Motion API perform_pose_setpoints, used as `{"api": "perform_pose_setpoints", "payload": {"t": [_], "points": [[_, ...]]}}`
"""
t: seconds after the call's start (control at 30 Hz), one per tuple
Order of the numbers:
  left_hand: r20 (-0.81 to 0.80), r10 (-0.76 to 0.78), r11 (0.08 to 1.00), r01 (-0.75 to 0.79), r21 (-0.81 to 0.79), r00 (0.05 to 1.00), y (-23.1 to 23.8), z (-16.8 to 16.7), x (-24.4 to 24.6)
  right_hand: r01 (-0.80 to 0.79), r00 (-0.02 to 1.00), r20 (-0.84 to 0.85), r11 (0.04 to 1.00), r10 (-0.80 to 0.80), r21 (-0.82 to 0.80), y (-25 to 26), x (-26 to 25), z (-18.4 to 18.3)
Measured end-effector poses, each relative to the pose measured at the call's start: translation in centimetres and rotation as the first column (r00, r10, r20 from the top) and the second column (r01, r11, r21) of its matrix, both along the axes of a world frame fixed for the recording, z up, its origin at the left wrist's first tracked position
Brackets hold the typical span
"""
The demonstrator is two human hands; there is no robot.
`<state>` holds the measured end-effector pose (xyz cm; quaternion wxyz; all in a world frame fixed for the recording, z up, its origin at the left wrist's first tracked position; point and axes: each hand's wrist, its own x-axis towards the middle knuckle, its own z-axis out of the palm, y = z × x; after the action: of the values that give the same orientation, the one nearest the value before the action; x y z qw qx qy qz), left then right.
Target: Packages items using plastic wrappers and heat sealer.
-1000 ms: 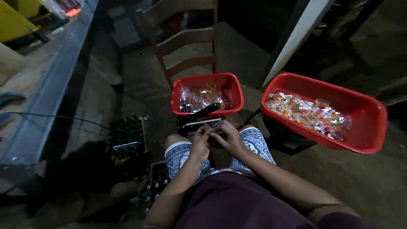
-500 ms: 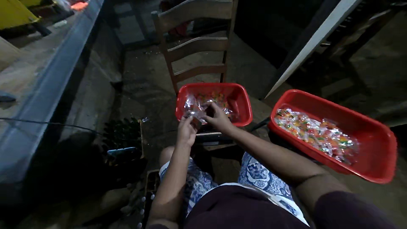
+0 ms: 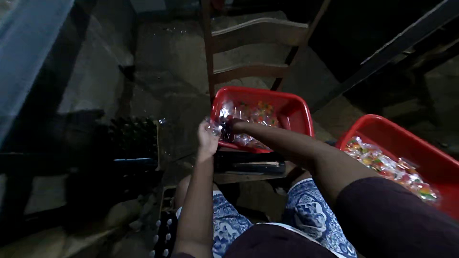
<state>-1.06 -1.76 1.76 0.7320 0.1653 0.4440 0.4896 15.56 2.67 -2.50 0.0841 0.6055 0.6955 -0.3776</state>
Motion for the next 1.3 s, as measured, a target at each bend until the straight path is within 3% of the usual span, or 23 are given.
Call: {"api": "perform_pose_setpoints", "payload": {"t": [0.07,0.17,0.33,0.43,0.57,0.7,0.8,0.87,1.0,1.13,1.3], "points": [[-0.002,0.011,1.000,-0.011,-0.026,1.000,0.5,-0.3,-0.2,-0.007,0.992,0.127,0.996,0.018,-0.088,0.6,-1.4,-2.1],[0.053,0.013,0.999,-0.011,-0.039,0.999,1.0,-0.7,-0.6,0.070,0.982,0.180,0.993,-0.051,-0.099,0.8,-2.8,-4.1],[0.072,-0.079,0.996,0.075,0.049,0.994,0.8,-0.7,-1.1,0.210,0.947,0.261,0.975,-0.185,-0.070,-0.5,-5.1,-2.8],[0.077,-0.120,0.989,0.112,0.102,0.990,0.8,-0.4,-1.1,0.292,0.935,0.248,0.946,-0.253,-0.137,0.2,-4.8,-1.8],[0.083,-0.117,0.985,0.105,0.137,0.990,0.9,-0.1,-1.0,0.537,0.838,-0.003,0.824,-0.546,-0.181,0.8,-0.8,-2.1],[0.115,-0.069,0.992,0.056,0.115,0.991,0.8,1.1,-1.0,0.589,0.780,-0.112,0.783,-0.616,-0.203,-1.9,2.0,4.7],[0.184,-0.068,0.991,0.045,0.124,0.981,0.7,1.4,-1.0,0.616,0.737,-0.273,0.781,-0.618,-0.106,-4.7,4.2,7.6],[0.191,-0.095,0.986,0.065,0.156,0.977,0.3,1.8,-0.6,0.662,0.639,-0.464,0.746,-0.614,-0.076,-6.7,3.9,9.7],[0.204,-0.216,0.949,0.157,0.272,0.955,-0.9,2.7,0.5,0.647,0.520,-0.744,0.762,-0.420,0.022,-9.1,0.6,12.4],[0.134,-0.238,0.945,0.198,0.262,0.962,-2.6,4.1,1.0,0.692,0.516,-0.790,0.704,-0.329,0.159,-9.1,-2.2,12.4],[0.001,-0.325,0.863,0.296,0.410,0.946,-3.4,4.4,-0.5,0.765,0.453,-0.800,0.632,-0.393,0.123,-9.3,-2.2,13.5]]}}
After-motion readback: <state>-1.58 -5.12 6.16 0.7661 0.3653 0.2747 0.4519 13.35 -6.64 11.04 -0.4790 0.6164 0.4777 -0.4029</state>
